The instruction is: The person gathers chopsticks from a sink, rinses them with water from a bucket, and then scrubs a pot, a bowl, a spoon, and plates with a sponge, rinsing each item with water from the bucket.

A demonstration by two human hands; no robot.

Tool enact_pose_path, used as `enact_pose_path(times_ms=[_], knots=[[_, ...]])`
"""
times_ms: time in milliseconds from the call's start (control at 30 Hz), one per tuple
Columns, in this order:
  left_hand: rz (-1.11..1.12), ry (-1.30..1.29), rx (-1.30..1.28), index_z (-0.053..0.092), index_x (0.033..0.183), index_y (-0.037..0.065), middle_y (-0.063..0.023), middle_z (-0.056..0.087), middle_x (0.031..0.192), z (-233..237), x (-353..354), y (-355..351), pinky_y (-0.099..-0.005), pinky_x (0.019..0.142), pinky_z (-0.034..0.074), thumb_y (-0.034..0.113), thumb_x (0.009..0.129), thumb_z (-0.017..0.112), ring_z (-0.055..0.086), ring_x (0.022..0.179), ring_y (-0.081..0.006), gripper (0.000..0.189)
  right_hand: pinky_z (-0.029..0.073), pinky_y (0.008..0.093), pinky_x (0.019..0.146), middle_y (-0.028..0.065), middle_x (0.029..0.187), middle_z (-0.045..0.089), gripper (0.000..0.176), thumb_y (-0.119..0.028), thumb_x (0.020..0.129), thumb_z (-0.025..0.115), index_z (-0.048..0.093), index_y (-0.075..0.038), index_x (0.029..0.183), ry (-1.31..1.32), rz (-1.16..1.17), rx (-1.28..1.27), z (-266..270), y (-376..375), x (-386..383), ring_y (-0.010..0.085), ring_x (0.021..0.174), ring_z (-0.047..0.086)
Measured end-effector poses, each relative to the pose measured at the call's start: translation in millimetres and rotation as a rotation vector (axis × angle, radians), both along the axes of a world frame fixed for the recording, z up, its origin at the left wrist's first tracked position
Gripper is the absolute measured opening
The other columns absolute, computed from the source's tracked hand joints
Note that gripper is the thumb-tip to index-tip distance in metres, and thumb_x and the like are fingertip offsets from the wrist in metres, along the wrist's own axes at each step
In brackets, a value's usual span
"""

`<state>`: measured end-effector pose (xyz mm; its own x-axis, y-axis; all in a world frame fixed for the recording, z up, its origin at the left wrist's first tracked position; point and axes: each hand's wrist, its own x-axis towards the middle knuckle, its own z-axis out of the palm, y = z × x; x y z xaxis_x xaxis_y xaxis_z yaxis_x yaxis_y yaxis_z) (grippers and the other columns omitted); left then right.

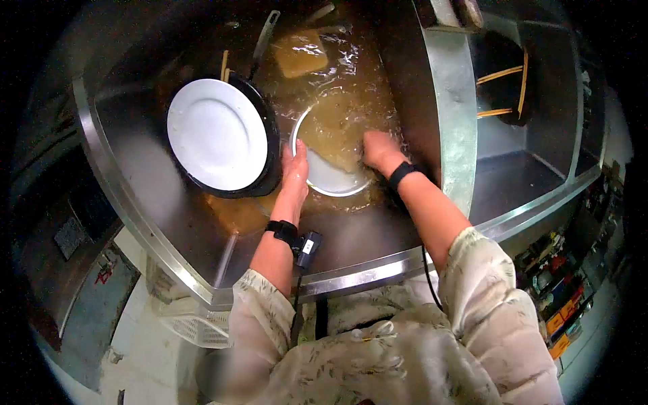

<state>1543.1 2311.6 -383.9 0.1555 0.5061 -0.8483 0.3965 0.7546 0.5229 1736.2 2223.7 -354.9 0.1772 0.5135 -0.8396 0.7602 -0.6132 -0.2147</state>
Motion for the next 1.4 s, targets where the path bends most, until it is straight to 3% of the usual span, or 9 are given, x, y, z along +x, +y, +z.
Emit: enact_pose_path(times_ms=[200,433,533,767,1000,1133,1233,1300,1400], knots=[[-0.148,-0.022,0.04,0.037,0.139,0.0,-0.0149,0.051,0.131,16,4,7,-0.0385,0.1,0.042,0.043,0.1,0.046,0.049,0.121,-0.0263,0.058,0.054,0.0456,0.082,0.0223,0.102,0.067,0.026,-0.017,0.075,0.069,0.069,-0.002,0.097,-0.044,-0.342,0.299,-22,45,-6,0.0377,0.096,0.065],[0.024,-0.005,0.016,0.047,0.13,0.001,-0.0142,0.056,0.121,14,7,-1,-0.0388,0.089,0.046,0.04,0.1,0.048,0.053,0.108,-0.0228,0.05,0.051,0.0441,0.083,0.0223,0.1,0.067,0.04,-0.016,0.065,0.072,0.067,-0.003,0.103,0.628,-0.122,0.188,9,31,-39,0.0389,0.097,0.064],[-0.118,0.099,0.156,0.052,0.125,0.002,-0.0175,0.066,0.104,63,29,2,-0.0424,0.086,0.049,0.013,0.089,0.057,0.064,0.091,-0.0314,0.038,0.052,0.0451,0.086,0.0194,0.107,0.067,0.036,-0.021,0.072,0.072,0.069,-0.005,0.104,0.327,0.164,0.028,10,-6,-34,0.0349,0.103,0.064],[-0.627,0.311,0.912,0.05,0.124,0.005,-0.0241,0.06,0.107,173,62,-7,-0.0492,0.087,0.045,-0.004,0.073,0.056,0.057,0.101,-0.0447,0.052,0.053,0.044,0.087,0.0208,0.119,0.063,0.031,-0.017,0.083,0.063,0.068,-0.009,0.112,-0.004,-0.102,-0.052,11,-32,-11,0.0334,0.109,0.062],[-0.821,0.363,1.375,0.042,0.132,-0.001,-0.0222,0.054,0.111,316,56,21,-0.0473,0.091,0.042,-0.015,0.064,0.055,0.051,0.105,-0.0415,0.07,0.041,0.0425,0.105,0.0256,0.151,0.027,0.097,-0.019,0.084,0.06,-0.008,-0.009,0.152,0.26,-0.488,0.055,84,3,-13,0.0413,0.133,0.041],[-0.86,0.286,1.57,0.047,0.127,-0.001,-0.021,0.054,0.102,343,52,23,-0.0477,0.084,0.044,-0.017,0.06,0.054,0.052,0.096,-0.0416,0.069,0.035,0.0334,0.106,0.0183,0.149,0.036,0.081,-0.021,0.09,0.058,0.009,-0.006,0.153,0.79,-0.846,0.5,25,26,-40,0.0226,0.134,0.04],[-0.831,0.239,1.554,0.048,0.126,-0.001,-0.0216,0.056,0.099,356,46,15,-0.0477,0.085,0.045,-0.017,0.061,0.052,0.054,0.096,-0.0429,0.067,0.036,0.0328,0.103,0.0129,0.145,0.042,0.067,-0.027,0.094,0.057,0.027,-0.004,0.15,1.023,-0.59,1.096,-19,29,-71,0.0208,0.128,0.043],[-0.738,0.215,1.505,0.05,0.125,-0.001,-0.023,0.057,0.105,358,40,18,-0.0461,0.09,0.045,-0.015,0.064,0.05,0.054,0.102,-0.0431,0.063,0.052,0.0356,0.082,0.0076,0.117,0.061,0.04,-0.03,0.097,0.054,0.052,-0.005,0.127,1.017,-1.155,0.48,89,42,-47,0.0202,0.097,0.062],[-0.423,0.163,1.083,0.049,0.126,-0.003,-0.0219,0.06,0.116,341,9,44,-0.0382,0.093,0.046,-0.01,0.071,0.046,0.061,0.104,-0.0318,0.055,0.052,0.0325,0.077,0.0068,0.104,0.064,0.035,-0.02,0.095,0.055,0.053,-0.002,0.124,0.896,-0.948,0.747,92,29,-44,0.0146,0.087,0.062]])
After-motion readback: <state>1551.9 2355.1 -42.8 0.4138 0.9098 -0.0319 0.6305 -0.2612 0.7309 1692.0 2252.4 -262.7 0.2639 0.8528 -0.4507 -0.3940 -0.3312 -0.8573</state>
